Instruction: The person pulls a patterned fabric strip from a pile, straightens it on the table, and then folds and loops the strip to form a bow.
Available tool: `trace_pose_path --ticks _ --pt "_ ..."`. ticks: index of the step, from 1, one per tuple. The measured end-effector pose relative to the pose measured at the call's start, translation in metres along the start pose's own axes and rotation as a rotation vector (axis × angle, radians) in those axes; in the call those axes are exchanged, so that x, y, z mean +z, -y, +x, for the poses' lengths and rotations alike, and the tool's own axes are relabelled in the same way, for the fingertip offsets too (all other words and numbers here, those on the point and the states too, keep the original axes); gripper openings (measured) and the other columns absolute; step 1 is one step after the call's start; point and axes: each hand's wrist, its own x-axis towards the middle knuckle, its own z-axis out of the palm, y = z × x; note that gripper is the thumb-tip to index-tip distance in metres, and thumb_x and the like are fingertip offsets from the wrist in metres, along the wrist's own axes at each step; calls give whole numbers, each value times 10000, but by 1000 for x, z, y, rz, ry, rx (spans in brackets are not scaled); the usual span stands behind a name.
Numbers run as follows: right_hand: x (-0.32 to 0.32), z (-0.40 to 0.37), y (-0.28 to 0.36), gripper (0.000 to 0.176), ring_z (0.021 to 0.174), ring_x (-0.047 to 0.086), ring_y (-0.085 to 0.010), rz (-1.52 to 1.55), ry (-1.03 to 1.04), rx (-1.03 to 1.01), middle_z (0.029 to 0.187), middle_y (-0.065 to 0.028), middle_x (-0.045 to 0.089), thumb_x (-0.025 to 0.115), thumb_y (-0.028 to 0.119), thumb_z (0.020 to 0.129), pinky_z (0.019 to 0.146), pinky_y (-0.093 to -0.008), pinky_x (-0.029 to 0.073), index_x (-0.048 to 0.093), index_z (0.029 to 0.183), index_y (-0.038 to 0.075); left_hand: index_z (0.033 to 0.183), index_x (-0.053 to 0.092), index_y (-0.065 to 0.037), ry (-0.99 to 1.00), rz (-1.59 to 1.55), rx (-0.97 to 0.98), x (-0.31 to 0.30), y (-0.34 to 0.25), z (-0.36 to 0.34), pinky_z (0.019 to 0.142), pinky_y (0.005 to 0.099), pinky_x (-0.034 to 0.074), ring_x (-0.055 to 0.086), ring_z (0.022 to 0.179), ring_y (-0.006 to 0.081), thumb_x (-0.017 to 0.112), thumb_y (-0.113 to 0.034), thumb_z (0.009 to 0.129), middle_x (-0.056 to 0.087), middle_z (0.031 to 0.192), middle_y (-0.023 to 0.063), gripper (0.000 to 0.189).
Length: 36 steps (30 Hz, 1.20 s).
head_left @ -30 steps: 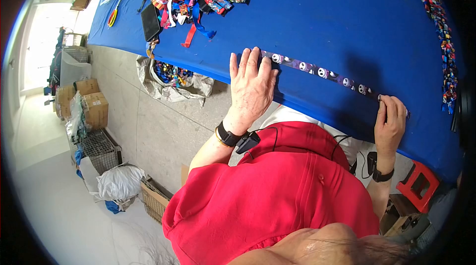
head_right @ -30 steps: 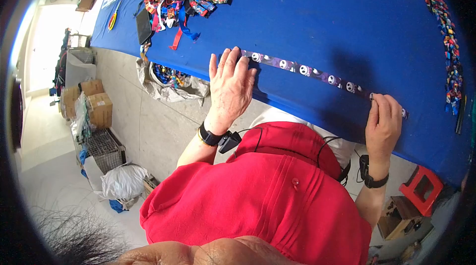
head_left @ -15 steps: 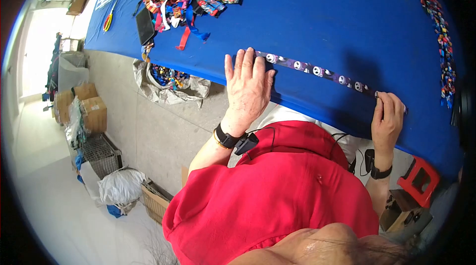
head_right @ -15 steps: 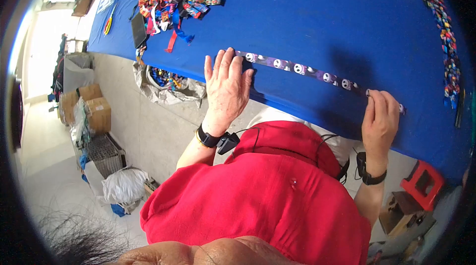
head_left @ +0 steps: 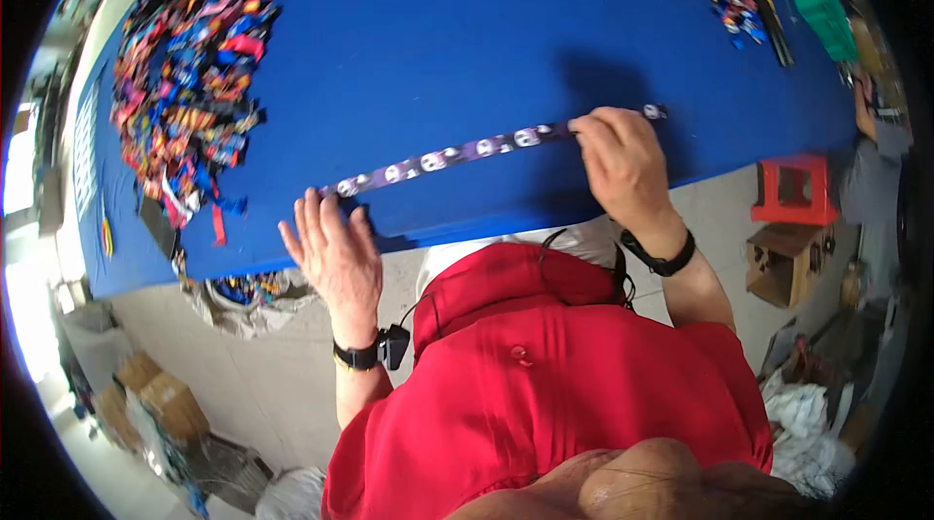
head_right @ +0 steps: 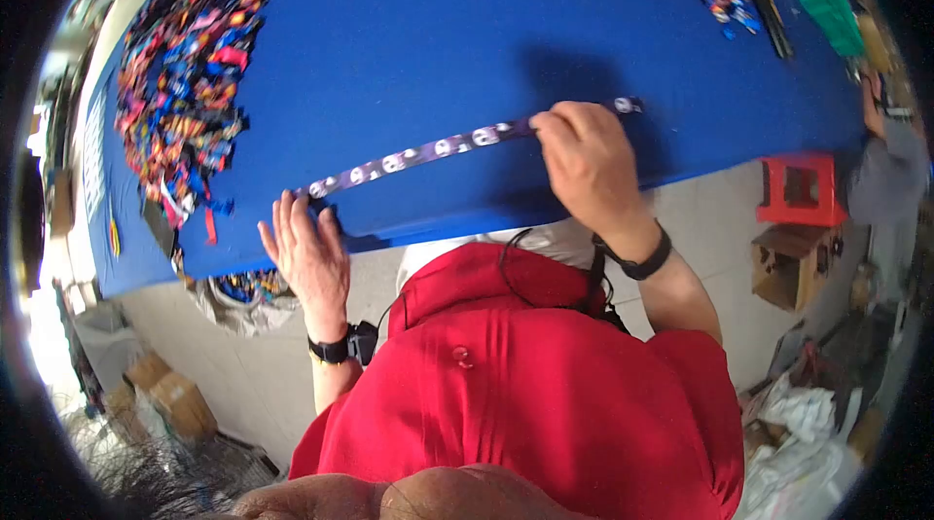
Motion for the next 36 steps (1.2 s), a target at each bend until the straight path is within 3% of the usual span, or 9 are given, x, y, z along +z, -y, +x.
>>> trace_pose_path --ticks 6,15,20,29,30,36 --pt "5 6 11 174 913 644 -288 73 -66 -83 967 -80 618 723 49 853 841 -422 512 672 1019 56 1338 580 -6 38 38 3 -2 -3 0 1241 525 241 500 1406 355 545 -284 1070 574 1462 205 388" --pt "-6 -4 -21 104 877 638 -314 -76 -69 108 917 -86 626 689 41 860 779 -442 517 644 945 80 1337 582 7 44 57 -1 -1 -2 -1 1245 523 232 498 1410 351 544 -286 1070 576 1461 214 398" --pt "-19 -14 -49 89 920 646 -338 -173 -104 211 972 -116 658 663 42 922 800 -447 529 649 1006 65 1328 582 6 44 52 6 -2 -2 1 1242 526 236 508 1401 352 559 -277 1063 584 1450 215 388" --pt "-21 -17 -51 132 943 653 -336 -240 -92 248 1008 -112 671 716 96 920 813 -443 533 654 1034 79 1304 601 -5 22 27 8 0 -1 1 1227 585 243 520 1382 370 632 -280 1018 596 1421 231 398" --pt "-21 -16 -49 133 947 651 -337 -253 -84 249 1010 -111 670 717 96 920 815 -444 532 654 1036 82 1319 582 -14 29 48 5 -2 -2 1 1232 555 241 511 1398 355 595 -258 1041 594 1437 215 370" --pt "-15 -19 -50 113 999 646 -342 -297 -35 230 1062 -117 667 661 136 979 849 -447 527 650 1079 83 1392 544 -33 54 -14 -13 -4 1 -2 1237 593 204 459 1432 396 597 -256 1036 537 1484 230 423"
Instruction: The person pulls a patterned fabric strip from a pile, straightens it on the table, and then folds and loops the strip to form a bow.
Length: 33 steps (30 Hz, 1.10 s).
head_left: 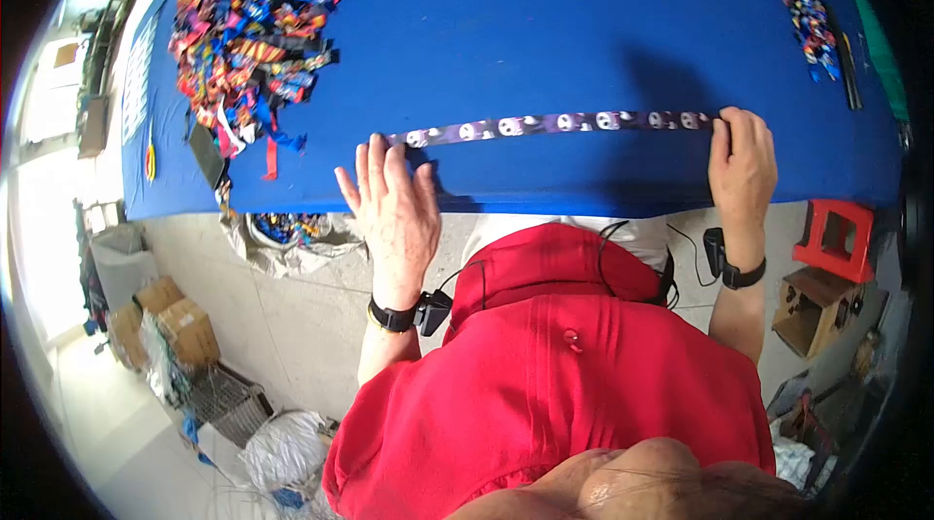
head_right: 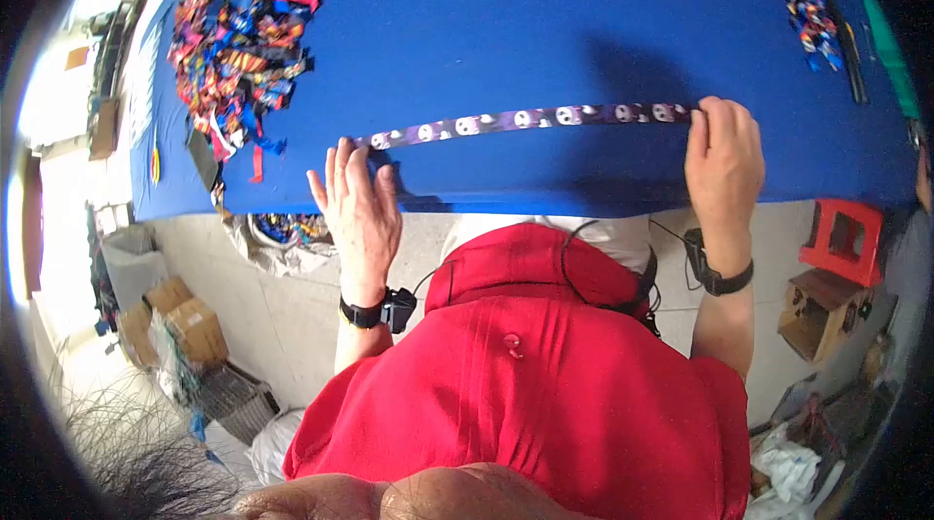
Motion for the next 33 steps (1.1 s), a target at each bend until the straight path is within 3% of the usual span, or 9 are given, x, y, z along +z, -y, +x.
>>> trace_pose_path --ticks 2,5,7,12,22,33 --pt "-1 0 2 119 1006 647 -341 -7 26 10 1068 -113 668 657 135 982 852 -445 529 646 1089 84 1413 523 -27 2 -18 -8 -10 -7 2 1231 617 194 426 1450 410 594 -253 1036 491 1514 243 445" --pt "-1 0 4 129 1016 647 -340 -27 33 6 1080 -114 666 648 133 990 854 -446 530 640 1109 84 1377 562 -19 -34 -140 90 -18 -20 4 1221 562 259 459 1411 383 639 -207 1002 520 1468 220 426" --pt "1 0 4 130 1016 647 -339 -46 35 6 1084 -118 664 644 133 993 851 -448 531 640 1113 83 1350 589 -28 -52 -267 181 -18 -30 10 1157 540 345 520 1294 399 674 -169 967 559 1375 211 417" --pt "2 -1 6 149 1033 645 -354 -60 49 19 1115 -135 664 632 133 1002 872 -452 530 645 1137 74 1315 597 -18 -78 -361 272 -2 -45 23 1056 532 408 550 1174 404 701 -175 933 576 1243 210 426" --pt "2 1 6 140 1040 643 -346 -87 56 -29 1114 -124 665 618 121 1009 874 -435 529 645 1133 61 1213 635 -7 -88 -273 133 3 -19 22 1007 503 428 568 1146 390 701 -207 942 605 1196 195 343" --pt "2 2 4 137 1034 645 -343 -101 70 -52 1105 -124 667 606 109 1012 873 -435 529 644 1136 67 1227 630 3 -120 -140 37 0 8 15 1025 492 422 580 1163 362 709 -182 935 622 1204 183 355"
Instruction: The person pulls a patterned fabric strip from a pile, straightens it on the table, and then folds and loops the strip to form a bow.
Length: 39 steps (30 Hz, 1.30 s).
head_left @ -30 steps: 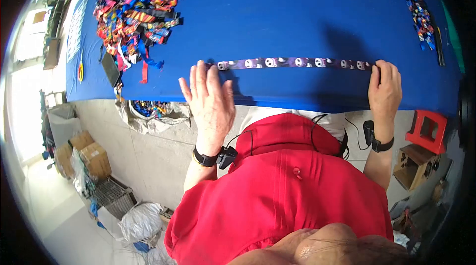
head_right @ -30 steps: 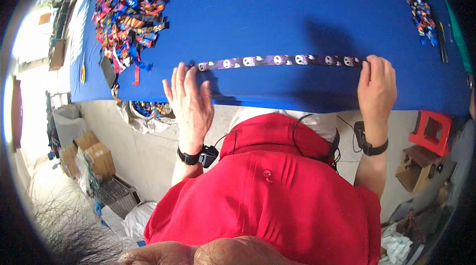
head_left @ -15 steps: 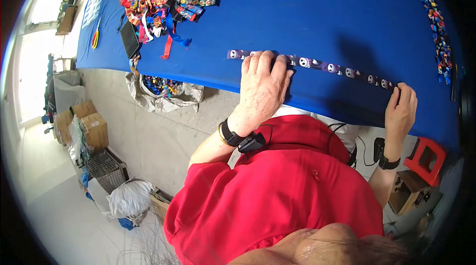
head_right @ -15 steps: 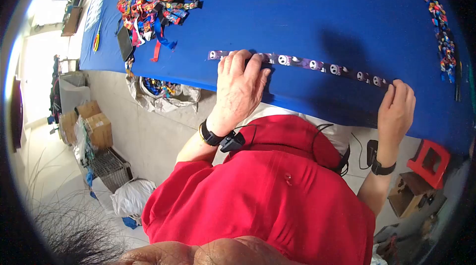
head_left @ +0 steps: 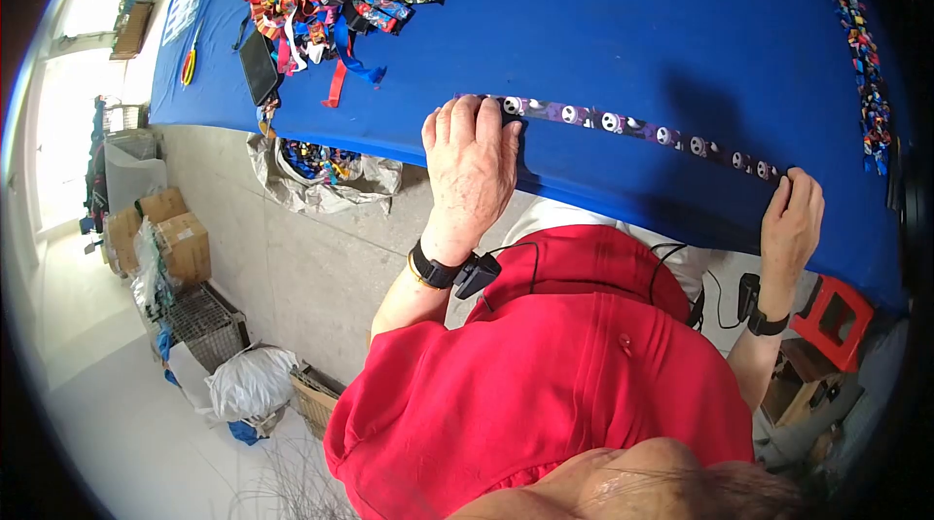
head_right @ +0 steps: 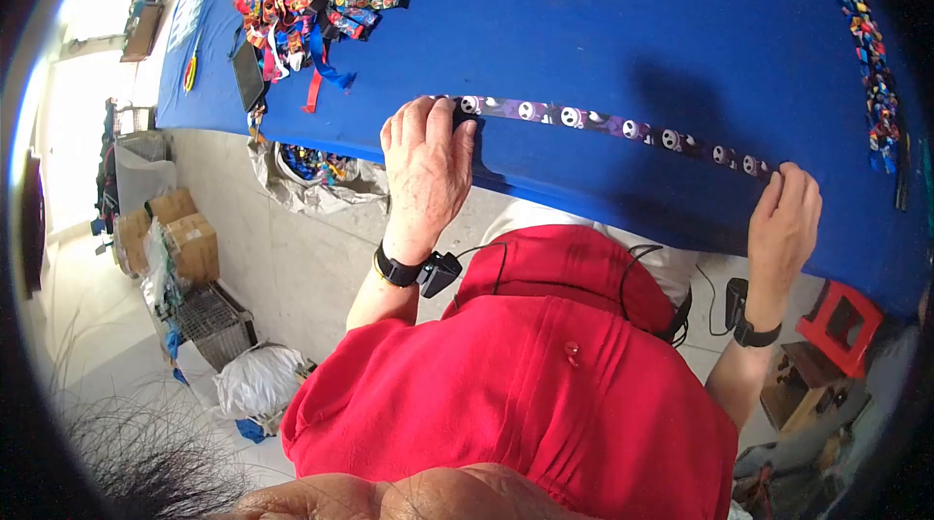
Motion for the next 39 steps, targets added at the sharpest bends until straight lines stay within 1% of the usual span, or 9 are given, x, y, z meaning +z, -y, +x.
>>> trace_pose_path --ticks 5,12,16,20,23,24,26,27,39 --pt "-18 6 9 145 1033 654 -340 73 53 32 1101 -122 683 617 110 1003 884 -438 526 675 1133 83 1231 633 2 -7 17 5 1 -1 0 1035 497 422 579 1165 370 708 -199 943 624 1210 184 359" --pt "-35 30 76 137 990 658 -332 363 17 -208 1059 -110 689 704 81 926 878 -448 505 690 1061 71 1246 623 -14 -7 46 27 1 -3 -1 1043 492 413 583 1157 370 663 -215 984 629 1217 187 333" --pt "-26 34 113 104 911 645 -300 483 34 -370 957 -93 652 703 64 875 842 -443 504 680 977 55 1251 620 -21 10 56 22 2 -3 -1 1068 503 402 581 1172 365 657 -237 992 626 1226 187 338" --pt "-13 31 125 147 927 644 -299 535 78 -407 993 -92 657 725 42 868 858 -430 505 687 1010 43 1263 615 -15 46 60 -3 1 -4 -2 1119 530 382 574 1212 357 645 -259 1002 618 1242 187 359" --pt "-9 29 122 149 922 648 -288 522 96 -394 995 -95 651 725 36 866 865 -429 511 688 1010 35 1265 620 -19 46 58 0 0 -5 -1 1122 531 377 577 1218 360 649 -256 1000 618 1244 191 356" --pt "-9 27 119 148 923 649 -287 513 95 -387 994 -95 651 725 37 868 867 -426 513 688 1011 34 1252 626 -22 11 76 25 -1 -7 0 1052 489 409 585 1159 362 656 -222 999 629 1222 183 324" --pt "-7 25 111 146 927 650 -287 499 93 -374 993 -96 650 724 40 871 869 -422 516 688 1013 32 1248 625 -16 14 82 27 0 -7 0 1052 494 408 583 1160 364 657 -228 999 626 1223 184 328" --pt "-6 26 110 53 855 628 -282 527 3 -369 892 -85 610 686 69 894 810 -422 504 650 929 49 1247 623 -12 13 79 34 -1 -6 0 1052 497 408 580 1160 367 654 -232 1003 626 1223 183 330" --pt "-10 14 44 99 880 659 -315 420 -35 -188 933 -95 667 699 23 869 806 -435 525 658 954 52 1249 602 -12 57 107 19 0 -10 1 1107 523 382 585 1179 357 641 -255 1013 615 1224 173 341"
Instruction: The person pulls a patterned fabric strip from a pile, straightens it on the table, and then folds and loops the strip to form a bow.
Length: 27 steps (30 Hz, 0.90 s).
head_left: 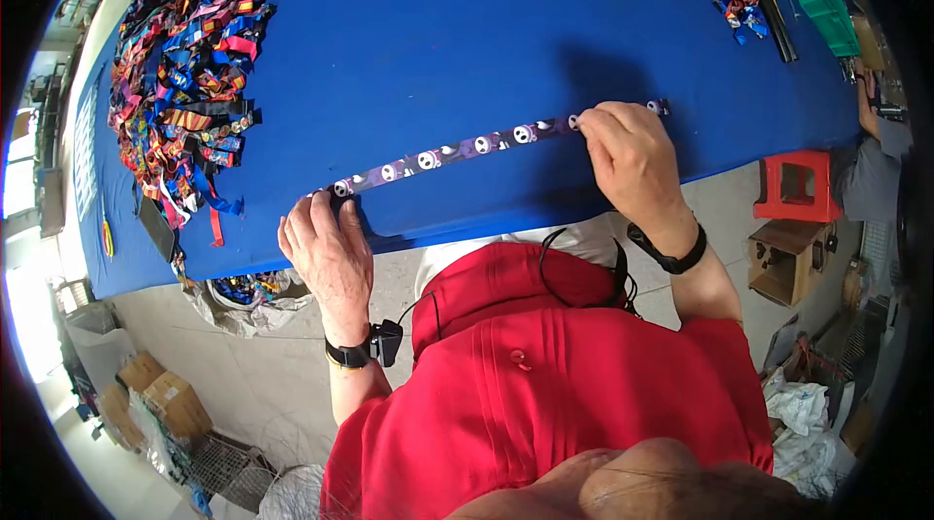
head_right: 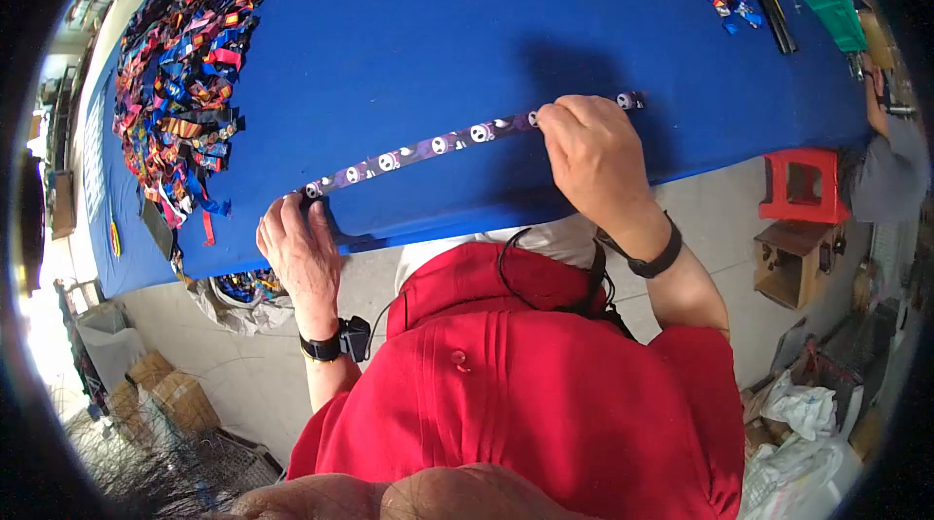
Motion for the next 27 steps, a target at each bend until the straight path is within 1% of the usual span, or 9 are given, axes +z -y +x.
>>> trace_pose_path --ticks 4,7,12,17,19,22,25,27 --pt "-13 -8 -18 80 880 658 -319 -91 4 64 923 -95 666 689 29 883 804 -440 523 652 947 58 1242 616 -25 -13 4 1 -3 -2 1 1061 499 400 583 1155 366 629 -228 1017 630 1222 168 303" --pt "-18 -13 -32 65 883 659 -321 -137 -30 70 926 -99 667 679 31 896 801 -444 521 647 942 62 1242 614 -24 -10 30 4 -1 -1 0 1064 501 396 581 1158 366 624 -231 1020 630 1222 168 304" --pt "-29 -20 -45 100 935 685 -331 -175 -32 137 986 -116 707 685 40 903 837 -446 534 677 1002 52 1235 617 -22 -7 21 4 -2 -1 0 1078 503 388 579 1160 365 623 -233 1021 632 1222 169 301" --pt "-30 -24 -48 94 938 685 -338 -200 -39 160 997 -118 718 679 51 918 843 -444 532 687 1011 53 1231 624 -21 13 47 -12 -3 -3 2 1096 505 382 581 1171 359 632 -235 1015 640 1215 172 304" --pt "-28 -24 -49 87 938 685 -340 -200 -50 145 995 -119 718 677 53 921 842 -444 530 688 1008 60 1240 626 -26 32 61 -23 -2 -3 1 1141 525 358 581 1200 348 634 -241 1013 639 1226 176 312" --pt "-27 -22 -46 83 945 683 -340 -211 -29 154 1000 -115 720 679 53 923 843 -440 525 688 1006 60 1265 621 -27 2 48 -22 -11 -12 4 1163 553 335 579 1211 347 667 -242 988 632 1228 181 354" --pt "-25 -22 -47 68 957 682 -337 -227 -11 138 1012 -126 719 667 58 940 850 -441 525 684 1005 50 1268 623 -37 -28 -63 67 -18 -30 11 1137 546 358 582 1191 332 712 -206 946 627 1206 176 375" --pt "-24 -21 -45 73 960 681 -337 -252 -10 123 1011 -123 716 660 64 951 856 -442 524 684 1019 50 1266 620 -24 7 -150 122 -20 -48 15 1109 540 378 580 1168 341 724 -200 932 620 1202 179 391"
